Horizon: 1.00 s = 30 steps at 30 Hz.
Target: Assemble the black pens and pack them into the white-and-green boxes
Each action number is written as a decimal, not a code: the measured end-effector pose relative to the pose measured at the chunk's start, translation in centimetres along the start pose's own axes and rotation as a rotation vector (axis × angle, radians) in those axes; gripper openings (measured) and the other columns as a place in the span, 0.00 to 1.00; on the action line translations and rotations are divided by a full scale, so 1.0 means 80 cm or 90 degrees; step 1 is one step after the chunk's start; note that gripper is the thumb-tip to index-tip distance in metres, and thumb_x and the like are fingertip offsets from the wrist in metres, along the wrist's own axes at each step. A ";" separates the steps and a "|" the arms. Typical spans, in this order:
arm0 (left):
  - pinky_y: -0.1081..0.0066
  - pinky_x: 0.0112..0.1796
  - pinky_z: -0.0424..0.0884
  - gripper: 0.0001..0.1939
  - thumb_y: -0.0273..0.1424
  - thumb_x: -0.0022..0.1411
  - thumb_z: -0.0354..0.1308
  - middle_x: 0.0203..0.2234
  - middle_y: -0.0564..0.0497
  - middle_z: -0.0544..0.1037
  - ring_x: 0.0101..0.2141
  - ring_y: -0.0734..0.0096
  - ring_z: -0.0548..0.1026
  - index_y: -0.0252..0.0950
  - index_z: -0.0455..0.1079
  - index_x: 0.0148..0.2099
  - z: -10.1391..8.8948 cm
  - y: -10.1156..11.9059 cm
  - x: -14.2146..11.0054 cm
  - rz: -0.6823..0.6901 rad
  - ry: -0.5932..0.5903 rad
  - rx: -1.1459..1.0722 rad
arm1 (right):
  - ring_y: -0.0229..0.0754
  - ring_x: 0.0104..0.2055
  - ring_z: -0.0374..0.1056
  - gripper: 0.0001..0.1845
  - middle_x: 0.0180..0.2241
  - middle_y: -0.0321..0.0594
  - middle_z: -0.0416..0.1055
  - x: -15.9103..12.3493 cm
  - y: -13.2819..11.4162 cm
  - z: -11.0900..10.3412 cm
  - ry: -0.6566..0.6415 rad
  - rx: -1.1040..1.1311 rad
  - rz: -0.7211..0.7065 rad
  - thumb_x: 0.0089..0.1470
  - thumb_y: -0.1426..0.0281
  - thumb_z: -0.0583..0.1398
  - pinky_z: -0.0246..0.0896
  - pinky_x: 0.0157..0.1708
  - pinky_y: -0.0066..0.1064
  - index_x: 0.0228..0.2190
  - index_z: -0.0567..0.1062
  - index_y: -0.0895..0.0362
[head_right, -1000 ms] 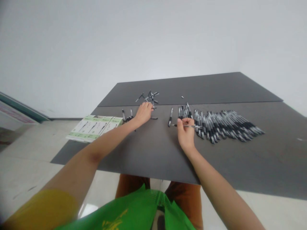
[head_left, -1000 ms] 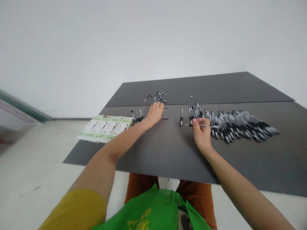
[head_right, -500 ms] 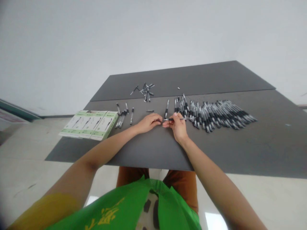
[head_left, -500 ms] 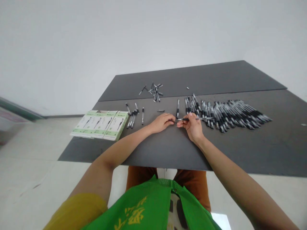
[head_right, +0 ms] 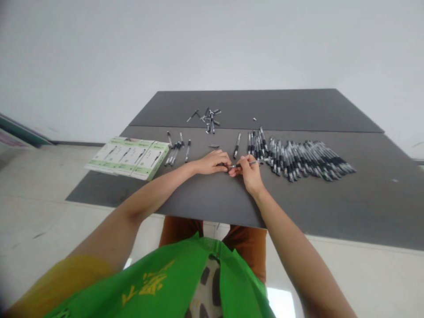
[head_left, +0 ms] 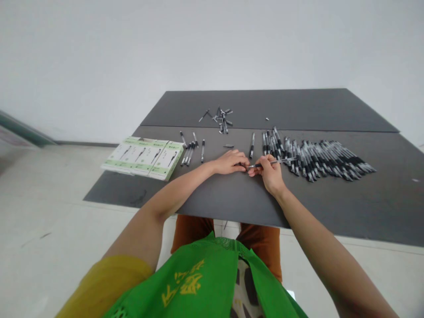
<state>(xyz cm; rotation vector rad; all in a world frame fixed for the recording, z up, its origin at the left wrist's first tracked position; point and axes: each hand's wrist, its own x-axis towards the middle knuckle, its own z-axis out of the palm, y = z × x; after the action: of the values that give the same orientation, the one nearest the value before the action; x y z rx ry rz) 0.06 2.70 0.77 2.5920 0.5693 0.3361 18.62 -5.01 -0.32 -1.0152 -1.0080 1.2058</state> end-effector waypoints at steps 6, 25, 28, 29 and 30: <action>0.66 0.47 0.58 0.19 0.48 0.67 0.49 0.41 0.48 0.77 0.42 0.66 0.70 0.40 0.72 0.42 0.000 -0.002 0.002 0.061 0.024 -0.033 | 0.37 0.17 0.68 0.24 0.17 0.26 0.65 -0.002 -0.004 0.002 -0.009 -0.004 0.007 0.46 0.50 0.65 0.66 0.15 0.28 0.27 0.60 0.52; 0.67 0.48 0.58 0.22 0.52 0.66 0.48 0.39 0.50 0.78 0.40 0.68 0.72 0.39 0.71 0.41 -0.009 0.000 0.004 0.048 0.000 -0.113 | 0.36 0.16 0.68 0.23 0.16 0.25 0.63 -0.004 -0.007 0.004 0.028 -0.074 -0.045 0.49 0.52 0.64 0.66 0.15 0.28 0.26 0.58 0.51; 0.66 0.49 0.58 0.22 0.52 0.65 0.49 0.39 0.50 0.78 0.40 0.67 0.71 0.40 0.71 0.41 -0.010 0.000 0.004 0.034 -0.012 -0.118 | 0.37 0.16 0.68 0.22 0.17 0.26 0.64 -0.005 -0.006 0.003 0.027 -0.087 -0.049 0.49 0.53 0.64 0.65 0.14 0.28 0.27 0.58 0.51; 0.66 0.49 0.57 0.23 0.53 0.65 0.49 0.39 0.50 0.78 0.40 0.67 0.71 0.39 0.71 0.41 -0.010 0.000 0.004 0.028 -0.018 -0.117 | 0.38 0.16 0.68 0.22 0.17 0.26 0.64 -0.005 -0.006 0.003 0.024 -0.093 -0.049 0.49 0.53 0.64 0.65 0.14 0.29 0.27 0.58 0.51; 0.66 0.49 0.57 0.23 0.53 0.65 0.49 0.40 0.49 0.78 0.40 0.67 0.71 0.39 0.71 0.41 -0.011 0.000 0.004 0.022 -0.022 -0.115 | 0.38 0.15 0.67 0.21 0.16 0.27 0.65 -0.006 -0.006 0.003 0.024 -0.102 -0.051 0.49 0.54 0.64 0.64 0.14 0.29 0.27 0.58 0.51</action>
<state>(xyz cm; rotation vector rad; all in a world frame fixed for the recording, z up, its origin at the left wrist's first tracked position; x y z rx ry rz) 0.08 3.15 1.56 2.4315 0.4607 0.3379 18.48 -5.50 0.16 -1.1084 -1.1189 1.0496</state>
